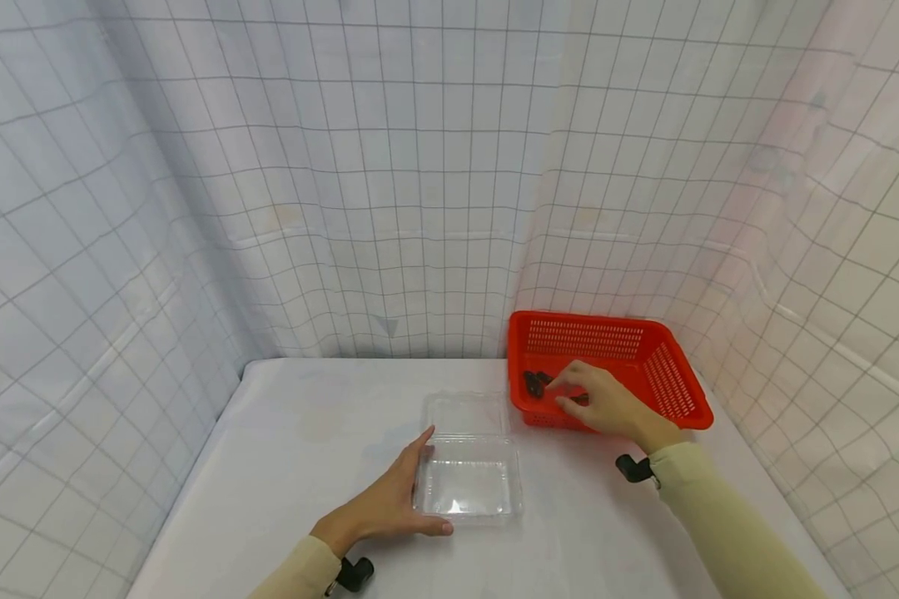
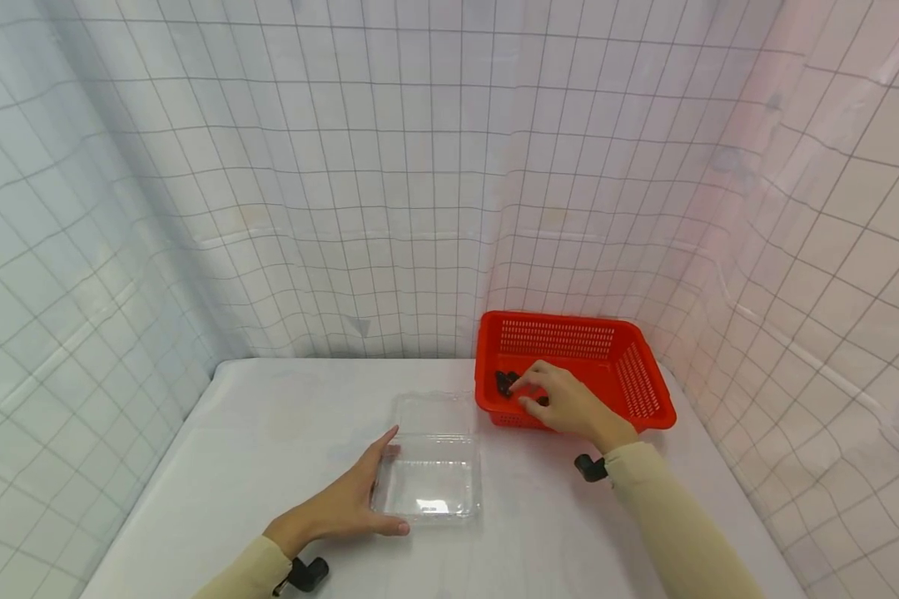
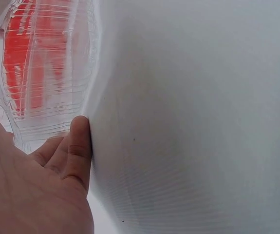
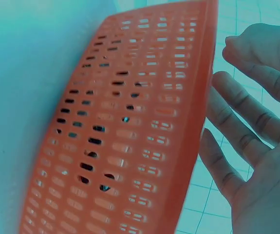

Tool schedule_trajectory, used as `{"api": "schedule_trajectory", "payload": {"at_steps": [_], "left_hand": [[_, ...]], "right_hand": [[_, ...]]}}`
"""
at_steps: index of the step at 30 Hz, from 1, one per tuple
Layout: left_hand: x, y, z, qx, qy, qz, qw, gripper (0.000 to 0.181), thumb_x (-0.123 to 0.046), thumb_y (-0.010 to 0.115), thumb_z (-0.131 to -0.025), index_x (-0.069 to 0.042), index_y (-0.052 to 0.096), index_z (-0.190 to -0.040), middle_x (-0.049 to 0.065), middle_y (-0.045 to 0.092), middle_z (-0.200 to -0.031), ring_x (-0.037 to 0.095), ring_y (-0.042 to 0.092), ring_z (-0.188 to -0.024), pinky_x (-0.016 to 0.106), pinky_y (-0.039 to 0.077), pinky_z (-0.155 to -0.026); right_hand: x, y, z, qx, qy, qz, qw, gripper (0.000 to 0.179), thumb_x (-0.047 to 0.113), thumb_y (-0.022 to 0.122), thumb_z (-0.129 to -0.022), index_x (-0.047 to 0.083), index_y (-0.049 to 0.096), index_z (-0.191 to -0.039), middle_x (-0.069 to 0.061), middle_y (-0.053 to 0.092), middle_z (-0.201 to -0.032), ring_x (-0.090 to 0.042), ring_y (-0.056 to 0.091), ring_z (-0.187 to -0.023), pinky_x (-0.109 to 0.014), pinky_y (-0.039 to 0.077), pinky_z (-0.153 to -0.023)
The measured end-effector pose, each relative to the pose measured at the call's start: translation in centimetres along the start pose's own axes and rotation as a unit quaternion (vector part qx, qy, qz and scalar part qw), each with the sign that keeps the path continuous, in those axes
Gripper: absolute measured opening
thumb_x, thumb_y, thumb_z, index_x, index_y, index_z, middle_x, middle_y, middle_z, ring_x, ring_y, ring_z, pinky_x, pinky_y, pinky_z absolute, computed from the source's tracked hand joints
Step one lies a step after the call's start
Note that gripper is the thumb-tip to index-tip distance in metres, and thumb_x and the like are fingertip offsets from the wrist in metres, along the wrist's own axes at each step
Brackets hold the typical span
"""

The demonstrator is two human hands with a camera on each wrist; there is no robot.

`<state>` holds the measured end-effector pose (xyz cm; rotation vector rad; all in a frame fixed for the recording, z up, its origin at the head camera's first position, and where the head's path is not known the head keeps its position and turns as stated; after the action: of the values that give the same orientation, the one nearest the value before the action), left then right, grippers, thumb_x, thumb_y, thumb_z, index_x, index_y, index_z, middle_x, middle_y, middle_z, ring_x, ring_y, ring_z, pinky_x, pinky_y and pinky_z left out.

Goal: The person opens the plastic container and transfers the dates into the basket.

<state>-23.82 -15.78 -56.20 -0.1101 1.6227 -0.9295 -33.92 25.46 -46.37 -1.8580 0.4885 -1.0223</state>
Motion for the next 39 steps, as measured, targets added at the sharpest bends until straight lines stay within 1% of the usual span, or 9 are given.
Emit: {"api": "schedule_trajectory", "payload": {"at_steps": [4,9,12,17,22,26,28,35,39], "left_hand": [[-0.1,0.0,0.2,0.001,0.003,0.013,0.9999,0.150,-0.051,0.104,-0.086,-0.014,0.001,-0.189,0.028,0.031,-0.185,0.045,0.045,-0.168,0.063,0.052,-0.126],[-0.4,0.0,0.6,-0.001,-0.002,0.029,0.9996,0.150,-0.050,0.105,-0.086,-0.016,0.001,-0.189,0.030,0.025,-0.188,0.050,0.042,-0.169,0.064,0.053,-0.125],[-0.5,-0.1,0.8,-0.004,-0.002,0.029,0.9996,0.149,-0.051,0.105,-0.086,-0.016,0.003,-0.189,0.029,0.027,-0.187,0.048,0.045,-0.167,0.063,0.055,-0.123],[-0.6,-0.4,1.2,-0.006,0.000,0.022,0.9997,0.144,-0.051,0.103,-0.088,-0.016,0.005,-0.189,0.027,0.030,-0.185,0.044,0.048,-0.165,0.062,0.057,-0.123],[-0.8,-0.6,1.6,-0.024,-0.015,-0.018,0.9994,0.136,-0.058,0.097,-0.092,-0.016,0.011,-0.189,0.025,0.036,-0.183,0.042,0.051,-0.161,0.066,0.054,-0.125],[-1.0,-0.8,1.9,-0.048,-0.023,-0.052,0.9972,0.128,-0.063,0.092,-0.096,-0.013,0.017,-0.188,0.025,0.040,-0.181,0.047,0.049,-0.164,0.073,0.047,-0.129],[-1.2,-1.0,2.0,-0.062,-0.026,-0.067,0.9954,0.124,-0.064,0.089,-0.098,-0.012,0.021,-0.187,0.024,0.042,-0.179,0.049,0.049,-0.165,0.073,0.046,-0.130],[-2.1,-1.7,2.8,-0.110,-0.048,-0.121,0.9854,0.114,-0.074,0.081,-0.101,-0.015,0.032,-0.185,0.019,0.048,-0.176,0.045,0.055,-0.160,0.068,0.051,-0.127],[-2.6,-2.1,3.3,-0.132,-0.053,-0.169,0.9753,0.109,-0.076,0.078,-0.102,-0.017,0.036,-0.183,0.016,0.052,-0.175,0.045,0.060,-0.155,0.066,0.057,-0.120]], "right_hand": [[0.7,0.5,0.5,-0.001,-0.008,0.011,0.9999,0.023,0.014,0.083,-0.109,0.016,0.085,-0.132,-0.007,0.076,-0.131,-0.034,0.075,-0.118,-0.054,0.067,-0.101],[1.6,1.1,1.3,-0.012,-0.012,0.021,0.9996,0.025,0.016,0.084,-0.109,0.017,0.084,-0.134,-0.002,0.073,-0.136,-0.034,0.076,-0.127,-0.057,0.066,-0.109],[2.1,1.6,1.9,-0.020,-0.006,0.026,0.9994,0.027,0.019,0.086,-0.108,0.021,0.083,-0.136,0.000,0.072,-0.140,-0.033,0.075,-0.130,-0.059,0.065,-0.111],[2.8,2.4,2.9,-0.046,-0.010,0.045,0.9979,0.035,0.023,0.090,-0.105,0.023,0.083,-0.139,-0.002,0.071,-0.147,-0.030,0.073,-0.131,-0.061,0.063,-0.111],[3.3,3.3,3.9,-0.077,-0.029,0.066,0.9944,0.046,0.022,0.094,-0.101,0.021,0.080,-0.144,-0.010,0.069,-0.153,-0.035,0.072,-0.134,-0.066,0.062,-0.111],[3.8,4.0,4.9,-0.089,-0.026,0.084,0.9922,0.054,0.028,0.095,-0.098,0.022,0.078,-0.149,-0.011,0.065,-0.161,-0.039,0.068,-0.142,-0.071,0.059,-0.115],[4.0,4.3,5.4,-0.094,-0.021,0.090,0.9913,0.057,0.031,0.095,-0.098,0.023,0.077,-0.152,-0.011,0.063,-0.165,-0.041,0.066,-0.147,-0.074,0.056,-0.117],[4.6,5.4,6.9,-0.109,-0.004,0.106,0.9884,0.066,0.038,0.095,-0.097,0.025,0.072,-0.158,-0.014,0.056,-0.175,-0.045,0.058,-0.156,-0.080,0.048,-0.125],[4.9,5.9,7.5,-0.112,0.001,0.116,0.9869,0.071,0.040,0.094,-0.097,0.023,0.070,-0.161,-0.015,0.054,-0.177,-0.045,0.056,-0.158,-0.080,0.043,-0.128]]}}
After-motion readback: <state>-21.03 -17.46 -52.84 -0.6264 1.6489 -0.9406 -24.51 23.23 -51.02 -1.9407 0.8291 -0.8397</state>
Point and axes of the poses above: each hand's wrist, its own z-axis away from the middle knuckle, its own y-axis out of the palm, x = y × z, the point moved 1 cm from there along -z, towards the middle knuckle
